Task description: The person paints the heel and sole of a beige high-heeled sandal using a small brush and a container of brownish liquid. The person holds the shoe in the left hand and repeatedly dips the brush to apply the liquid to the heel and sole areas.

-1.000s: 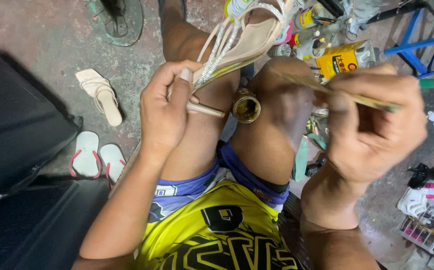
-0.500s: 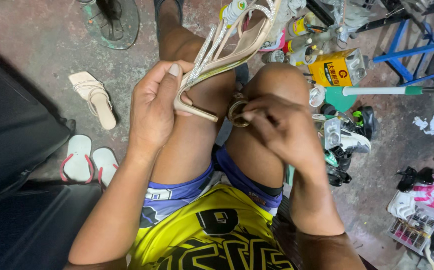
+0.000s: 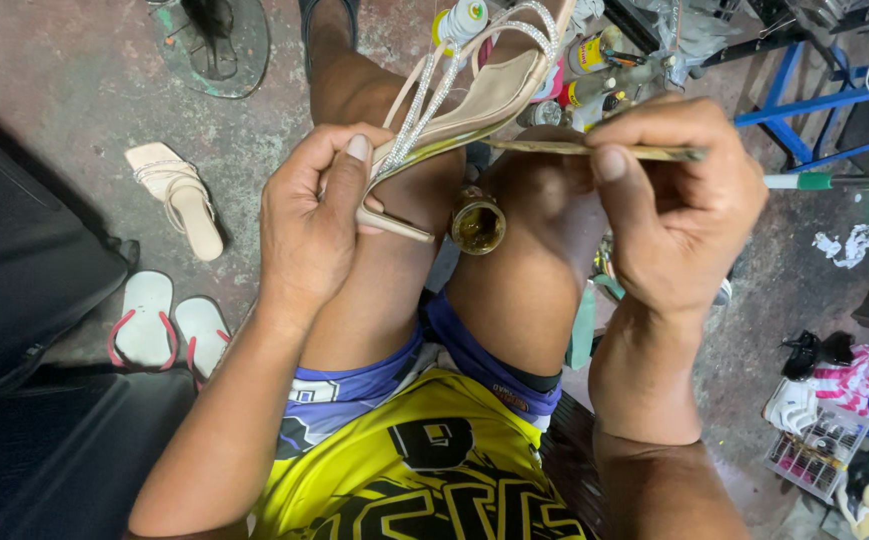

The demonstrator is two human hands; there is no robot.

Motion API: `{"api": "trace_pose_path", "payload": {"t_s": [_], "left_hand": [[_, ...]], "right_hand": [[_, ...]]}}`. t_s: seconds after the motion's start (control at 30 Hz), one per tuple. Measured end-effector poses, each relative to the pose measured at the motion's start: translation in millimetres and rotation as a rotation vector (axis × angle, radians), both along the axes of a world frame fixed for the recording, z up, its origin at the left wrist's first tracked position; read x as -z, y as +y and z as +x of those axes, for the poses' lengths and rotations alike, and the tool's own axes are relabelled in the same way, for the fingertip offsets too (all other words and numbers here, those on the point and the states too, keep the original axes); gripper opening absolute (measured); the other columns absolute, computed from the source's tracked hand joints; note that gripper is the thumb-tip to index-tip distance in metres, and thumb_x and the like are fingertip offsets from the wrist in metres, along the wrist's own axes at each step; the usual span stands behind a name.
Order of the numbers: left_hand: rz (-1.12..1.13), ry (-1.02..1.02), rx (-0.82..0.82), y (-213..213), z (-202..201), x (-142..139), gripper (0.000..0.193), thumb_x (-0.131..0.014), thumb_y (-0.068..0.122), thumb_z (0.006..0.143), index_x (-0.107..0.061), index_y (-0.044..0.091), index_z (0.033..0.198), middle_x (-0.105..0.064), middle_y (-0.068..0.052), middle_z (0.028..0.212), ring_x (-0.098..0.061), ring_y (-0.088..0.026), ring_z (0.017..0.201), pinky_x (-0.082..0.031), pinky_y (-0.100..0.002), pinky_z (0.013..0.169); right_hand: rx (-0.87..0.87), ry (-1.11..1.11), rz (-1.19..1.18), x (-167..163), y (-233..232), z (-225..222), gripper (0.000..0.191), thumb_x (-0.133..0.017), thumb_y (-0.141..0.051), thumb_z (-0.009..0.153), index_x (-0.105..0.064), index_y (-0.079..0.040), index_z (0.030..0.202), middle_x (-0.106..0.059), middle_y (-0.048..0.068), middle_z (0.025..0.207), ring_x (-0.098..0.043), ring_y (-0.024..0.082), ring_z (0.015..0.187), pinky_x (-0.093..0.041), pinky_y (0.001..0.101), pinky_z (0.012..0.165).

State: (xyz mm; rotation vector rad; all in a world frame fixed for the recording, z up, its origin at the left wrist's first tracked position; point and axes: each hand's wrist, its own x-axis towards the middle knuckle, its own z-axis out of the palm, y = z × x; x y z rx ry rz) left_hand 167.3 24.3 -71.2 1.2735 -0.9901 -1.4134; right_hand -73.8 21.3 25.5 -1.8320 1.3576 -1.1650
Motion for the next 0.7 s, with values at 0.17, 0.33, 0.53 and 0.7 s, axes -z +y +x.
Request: {"api": "trace_pose_path", "payload": {"t_s": [0.17,0.33,0.53,0.7], "left_hand": [[-0.055,-0.029,-0.003,1,1,-4,0.021,-0.056,0.017,0.107,-0.071,0.006,0.116,-0.062,0.000,0.088,-0.061,-0.005,0.073,-0.054,-0.022,0.061],[-0.226,-0.200,-0.017,3,2,-6,0.019,-0.059,0.015,0.107,-0.071,0.004,0.117,-0.065,-0.007,0.098,-0.065,-0.014,0.087,-0.053,-0.027,0.078],[-0.238,-0.242,-0.019,5,0,-7,0.018,-0.061,0.015,0.106,-0.071,0.006,0.117,-0.066,-0.009,0.098,-0.067,-0.017,0.092,-0.052,-0.030,0.086],[-0.245,-0.240,-0.018,5,0,-8,0.017,-0.061,0.015,0.107,-0.071,0.007,0.118,-0.065,-0.008,0.098,-0.067,-0.017,0.092,-0.051,-0.030,0.085]], "right_hand": [[-0.071,0.201,-0.038,0,-8,11,0.006,-0.068,0.002,0.108,-0.063,0.002,0.109,-0.069,0.010,0.093,-0.068,0.015,0.081,-0.054,0.0234,0.076],[-0.097,0.416,-0.191,-2,-10,13,0.007,-0.071,0.001,0.109,-0.064,0.002,0.107,-0.070,0.012,0.097,-0.069,0.019,0.084,-0.054,0.0268,0.078],[-0.071,0.407,-0.229,7,-3,12,0.006,-0.069,0.000,0.106,-0.064,0.002,0.109,-0.071,0.013,0.097,-0.068,0.020,0.083,-0.053,0.0276,0.074],[-0.057,0.358,-0.207,8,0,8,0.008,-0.069,-0.001,0.112,-0.062,0.002,0.108,-0.070,0.012,0.097,-0.070,0.019,0.085,-0.054,0.0266,0.078]]}}
